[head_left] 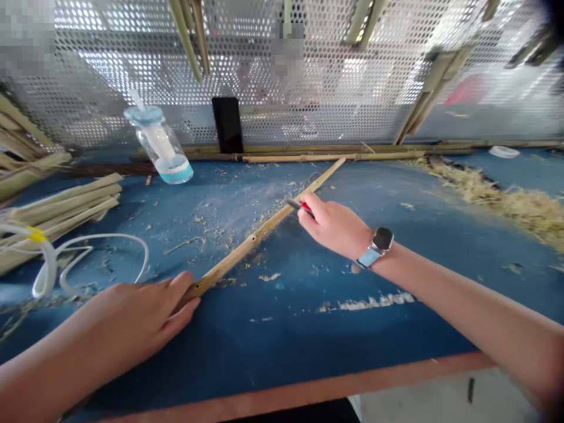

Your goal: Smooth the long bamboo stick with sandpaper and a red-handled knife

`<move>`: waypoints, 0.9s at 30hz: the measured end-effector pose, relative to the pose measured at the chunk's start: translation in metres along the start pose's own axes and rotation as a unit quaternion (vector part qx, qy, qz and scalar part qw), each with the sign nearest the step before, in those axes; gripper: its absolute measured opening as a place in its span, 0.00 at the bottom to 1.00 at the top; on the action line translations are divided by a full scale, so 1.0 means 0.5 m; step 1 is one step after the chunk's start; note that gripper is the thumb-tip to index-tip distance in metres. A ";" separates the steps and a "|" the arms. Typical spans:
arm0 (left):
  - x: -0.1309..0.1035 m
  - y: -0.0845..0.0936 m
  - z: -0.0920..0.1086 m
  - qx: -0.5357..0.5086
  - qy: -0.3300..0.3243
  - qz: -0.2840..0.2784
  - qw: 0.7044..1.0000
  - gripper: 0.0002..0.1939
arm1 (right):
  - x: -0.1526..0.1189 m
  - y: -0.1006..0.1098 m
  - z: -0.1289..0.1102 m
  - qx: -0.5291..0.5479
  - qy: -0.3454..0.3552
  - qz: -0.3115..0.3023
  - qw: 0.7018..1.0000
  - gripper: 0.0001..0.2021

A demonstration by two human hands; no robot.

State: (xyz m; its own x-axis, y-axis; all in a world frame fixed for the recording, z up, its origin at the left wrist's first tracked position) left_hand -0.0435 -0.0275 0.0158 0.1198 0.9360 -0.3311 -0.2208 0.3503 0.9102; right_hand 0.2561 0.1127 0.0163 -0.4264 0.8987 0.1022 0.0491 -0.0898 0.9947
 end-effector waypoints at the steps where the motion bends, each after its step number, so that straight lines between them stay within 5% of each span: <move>1: 0.005 0.004 0.015 0.056 0.027 -0.030 0.998 0.20 | -0.003 0.000 -0.019 0.007 0.020 -0.019 1.000 0.18; 6: 0.049 0.003 0.073 0.099 0.010 -0.061 0.993 0.25 | -0.016 0.004 -0.071 0.002 0.102 -0.008 0.995 0.19; 16: 0.092 -0.025 0.068 0.035 -0.014 -0.077 0.996 0.27 | -0.100 -0.017 -0.119 -0.124 0.236 0.120 0.956 0.10; 22: 0.101 -0.028 0.058 -0.046 0.025 -0.103 0.993 0.28 | -0.104 -0.009 -0.122 -0.195 0.180 0.124 0.956 0.13; 27: 0.104 -0.043 0.039 -0.089 0.009 -0.051 0.995 0.28 | -0.111 -0.006 -0.134 -0.204 0.177 0.117 0.956 0.09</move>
State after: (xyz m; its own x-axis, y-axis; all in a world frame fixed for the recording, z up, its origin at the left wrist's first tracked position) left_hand -0.0135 0.0130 -0.0162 0.1339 0.8949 -0.4257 -0.3762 0.4433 0.8136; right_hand 0.2193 0.0344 0.0079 -0.7292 0.6390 0.2450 -0.1462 -0.4952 0.8564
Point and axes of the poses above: each hand's wrist, its own x-axis towards the middle knuckle, its own y-axis out of the back of the hand, z = x × y, the point moved 4 cm from there along x, towards the middle knuckle, and after that the axes turned 12 degrees about -x, right-handed, at the moved point
